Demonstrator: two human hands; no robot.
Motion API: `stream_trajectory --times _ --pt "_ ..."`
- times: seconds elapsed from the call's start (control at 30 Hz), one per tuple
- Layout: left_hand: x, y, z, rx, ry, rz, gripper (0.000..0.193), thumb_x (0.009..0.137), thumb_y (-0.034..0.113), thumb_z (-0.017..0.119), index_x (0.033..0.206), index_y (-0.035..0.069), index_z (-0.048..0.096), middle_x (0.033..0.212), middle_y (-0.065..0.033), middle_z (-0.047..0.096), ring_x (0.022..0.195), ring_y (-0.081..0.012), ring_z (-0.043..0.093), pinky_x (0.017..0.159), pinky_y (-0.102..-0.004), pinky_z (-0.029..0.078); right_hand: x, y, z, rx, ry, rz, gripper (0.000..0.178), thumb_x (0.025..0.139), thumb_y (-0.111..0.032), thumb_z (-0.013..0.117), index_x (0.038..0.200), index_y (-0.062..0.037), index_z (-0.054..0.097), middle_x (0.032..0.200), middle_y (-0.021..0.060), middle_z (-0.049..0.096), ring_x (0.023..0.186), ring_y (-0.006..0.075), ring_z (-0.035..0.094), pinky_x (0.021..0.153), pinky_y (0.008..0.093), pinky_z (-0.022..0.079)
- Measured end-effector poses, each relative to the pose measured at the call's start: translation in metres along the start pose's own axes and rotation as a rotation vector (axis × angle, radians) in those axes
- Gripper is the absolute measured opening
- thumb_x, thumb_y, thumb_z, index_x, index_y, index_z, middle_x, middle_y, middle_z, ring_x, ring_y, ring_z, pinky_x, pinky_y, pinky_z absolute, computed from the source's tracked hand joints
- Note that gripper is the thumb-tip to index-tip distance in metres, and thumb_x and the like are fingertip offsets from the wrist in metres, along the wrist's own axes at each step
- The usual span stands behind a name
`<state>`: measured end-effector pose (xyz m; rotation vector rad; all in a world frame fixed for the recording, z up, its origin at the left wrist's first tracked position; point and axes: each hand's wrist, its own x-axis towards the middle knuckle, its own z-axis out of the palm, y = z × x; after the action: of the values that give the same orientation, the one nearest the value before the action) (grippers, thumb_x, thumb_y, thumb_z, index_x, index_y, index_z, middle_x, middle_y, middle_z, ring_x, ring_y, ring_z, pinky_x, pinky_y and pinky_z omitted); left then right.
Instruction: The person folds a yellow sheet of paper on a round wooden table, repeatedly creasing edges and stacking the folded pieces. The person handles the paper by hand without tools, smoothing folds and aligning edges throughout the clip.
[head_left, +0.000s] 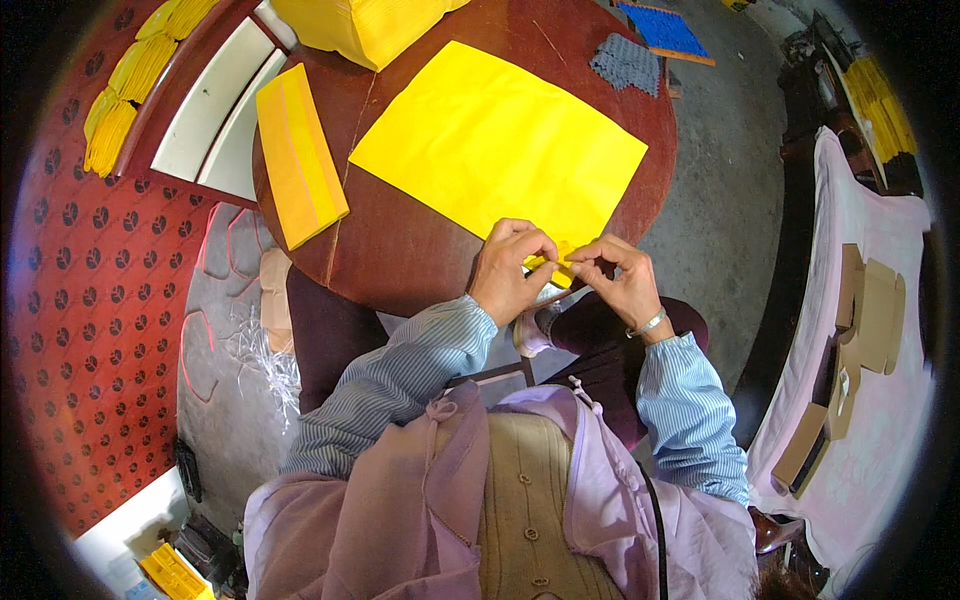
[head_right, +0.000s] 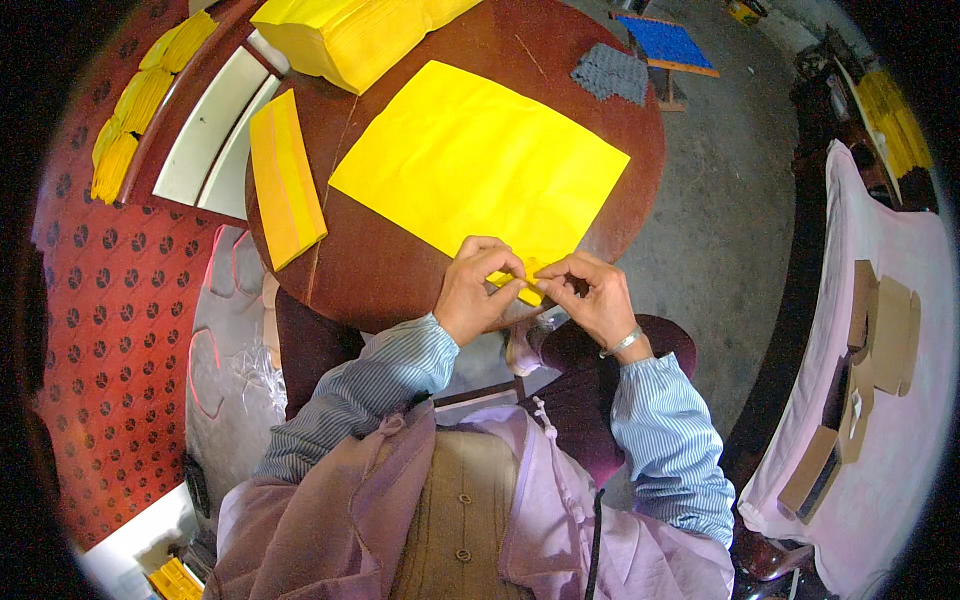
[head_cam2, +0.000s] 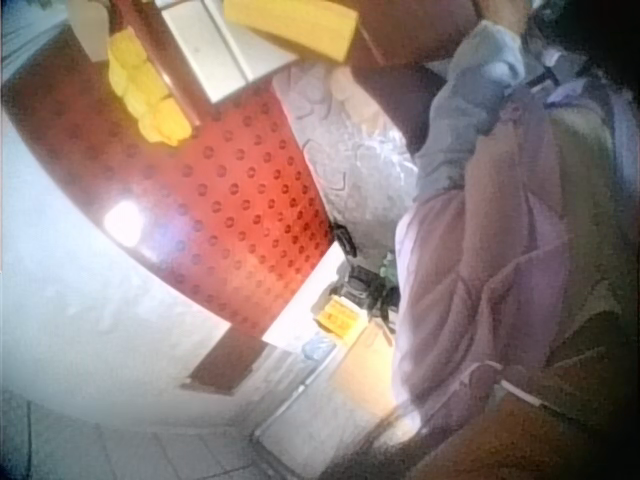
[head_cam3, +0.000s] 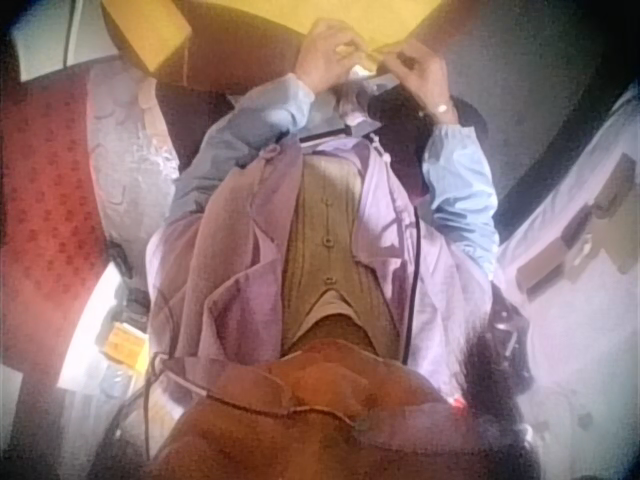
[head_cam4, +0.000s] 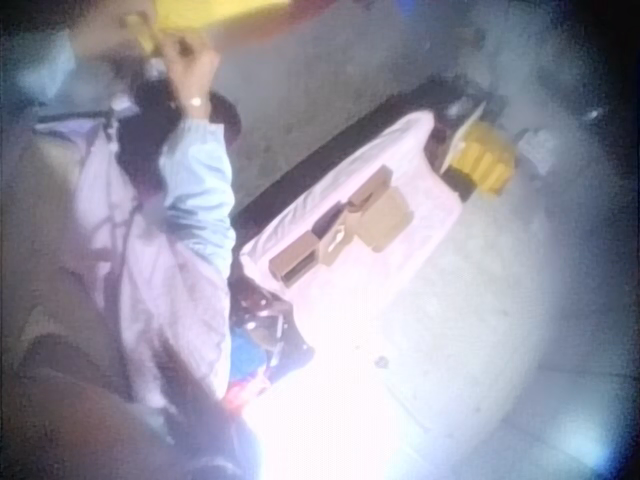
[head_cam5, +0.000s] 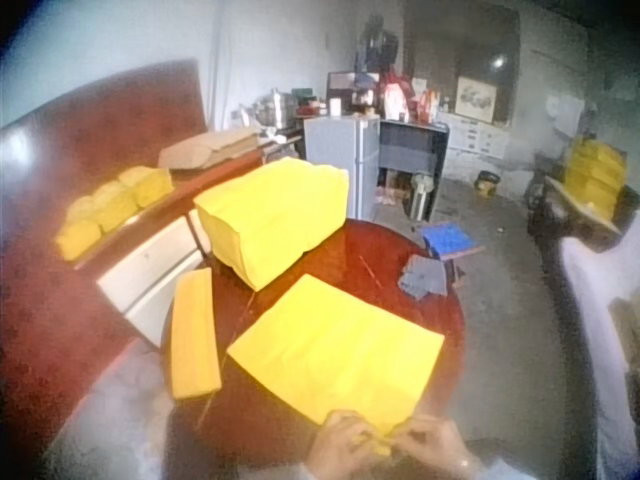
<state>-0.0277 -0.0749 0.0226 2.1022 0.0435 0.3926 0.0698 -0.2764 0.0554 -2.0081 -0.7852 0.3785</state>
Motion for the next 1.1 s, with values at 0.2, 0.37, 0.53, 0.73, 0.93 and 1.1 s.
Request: stream_trajectory --times 0.2,0.37,0.53,0.73,0.93,1.1 --pt "0.0 0.003 0.001 -0.052 -0.015 -0.105 0.021 0.085 0.006 0.081 0.1 0.007 0.066 0.104 -0.0121 0.066 0.109 -0.0323 0.06 0.095 -0.0434 0.052 0.012 -0.001 0.002 -0.182 0.122 -0.185 0.036 0.08 -0.012 0.09 0.112 -0.0079 0.076 0.099 0.0065 0.07 0.095 0.0247 0.065 0.084 0.036 0.054" --pt "0.0 0.005 0.0 -0.121 -0.027 -0.17 0.029 0.086 0.006 0.081 0.108 0.006 0.062 0.105 -0.0118 0.066 0.108 -0.0319 0.061 0.095 -0.0432 0.052 0.017 -0.005 0.008 -0.266 0.071 -0.171 0.046 0.077 -0.017 0.091 0.12 -0.014 0.074 0.097 0.0043 0.07 0.097 0.0255 0.063 0.092 0.039 0.046" --pt "-0.001 0.004 -0.001 -0.072 -0.054 -0.138 0.037 0.086 0.006 0.082 0.116 0.005 0.059 0.107 -0.0119 0.066 0.11 -0.0319 0.06 0.096 -0.0449 0.052 0.018 -0.005 0.008 -0.198 0.01 -0.093 0.043 0.079 -0.018 0.091 0.118 -0.0137 0.075 0.096 0.002 0.071 0.09 0.0207 0.064 0.087 0.0358 0.041" --pt "0.0 0.005 0.0 -0.036 -0.064 -0.194 0.038 0.088 0.005 0.081 0.118 0.005 0.058 0.108 -0.0122 0.067 0.113 -0.0332 0.06 0.098 -0.0463 0.051 0.023 -0.009 0.012 -0.124 0.044 -0.091 0.034 0.084 -0.015 0.088 0.115 -0.01 0.076 0.093 0.0028 0.075 0.082 0.0192 0.065 0.086 0.0345 0.043" --pt "-0.001 0.004 -0.003 -0.087 -0.034 -0.121 0.028 0.088 0.003 0.078 0.114 0.005 0.069 0.11 -0.0138 0.068 0.112 -0.0337 0.063 0.098 -0.0432 0.052 0.036 -0.01 0.017 -0.02 0.022 0.057 0.023 0.089 -0.012 0.083 0.111 -0.0072 0.077 0.09 0.0059 0.078 0.083 0.0199 0.07 0.082 0.0326 0.05" --pt "0.0 -0.002 -0.004 -0.028 -0.037 0.063 0.017 0.085 0.001 0.075 0.098 0.01 0.08 0.103 -0.0093 0.076 0.116 -0.0356 0.061 0.103 -0.0443 0.051 0.044 -0.012 0.004 -0.09 -0.089 -0.087 0.013 0.092 -0.01 0.08 0.103 -0.0055 0.079 0.094 0.0099 0.079 0.086 0.0231 0.073 0.081 0.0357 0.054"
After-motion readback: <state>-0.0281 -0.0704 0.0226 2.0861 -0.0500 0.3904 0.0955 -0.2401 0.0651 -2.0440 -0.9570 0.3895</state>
